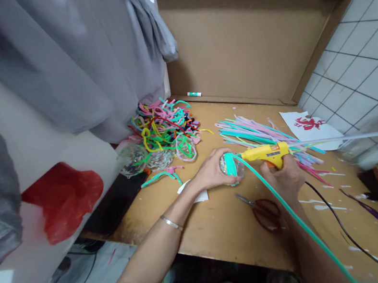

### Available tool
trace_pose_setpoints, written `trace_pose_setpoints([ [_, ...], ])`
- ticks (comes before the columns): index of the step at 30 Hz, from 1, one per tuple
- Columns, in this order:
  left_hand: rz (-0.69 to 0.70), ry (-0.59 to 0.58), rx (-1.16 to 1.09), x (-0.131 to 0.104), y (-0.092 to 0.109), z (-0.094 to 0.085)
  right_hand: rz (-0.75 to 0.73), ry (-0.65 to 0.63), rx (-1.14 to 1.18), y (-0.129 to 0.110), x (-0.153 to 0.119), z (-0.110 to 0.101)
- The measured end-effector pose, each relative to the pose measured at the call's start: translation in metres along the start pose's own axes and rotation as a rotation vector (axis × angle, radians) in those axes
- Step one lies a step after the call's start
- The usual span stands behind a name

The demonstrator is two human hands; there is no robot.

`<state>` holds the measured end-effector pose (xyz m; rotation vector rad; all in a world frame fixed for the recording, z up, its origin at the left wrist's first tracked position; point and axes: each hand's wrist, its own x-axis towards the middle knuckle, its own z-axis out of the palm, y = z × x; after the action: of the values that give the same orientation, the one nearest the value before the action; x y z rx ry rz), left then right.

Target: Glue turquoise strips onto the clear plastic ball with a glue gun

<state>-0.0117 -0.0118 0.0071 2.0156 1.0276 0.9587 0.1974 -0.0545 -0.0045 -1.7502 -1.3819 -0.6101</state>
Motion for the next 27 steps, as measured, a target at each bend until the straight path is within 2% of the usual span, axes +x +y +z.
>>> trace_pose_setpoints([
  [4, 0.001, -0.013, -0.003, 0.0, 0.0004, -0.0012, -0.022, 0.038, 0.021, 0.0014, -0.0006, 0.0011],
  [12, 0.017, -0.009, 0.025, -0.0005, -0.0002, -0.001, -0.06, -0.006, 0.022, 0.0036, 0.001, -0.002],
  [27, 0.026, -0.011, 0.016, 0.0, -0.0002, -0.0013, -0.018, -0.018, 0.042, -0.0005, 0.0036, -0.0038],
])
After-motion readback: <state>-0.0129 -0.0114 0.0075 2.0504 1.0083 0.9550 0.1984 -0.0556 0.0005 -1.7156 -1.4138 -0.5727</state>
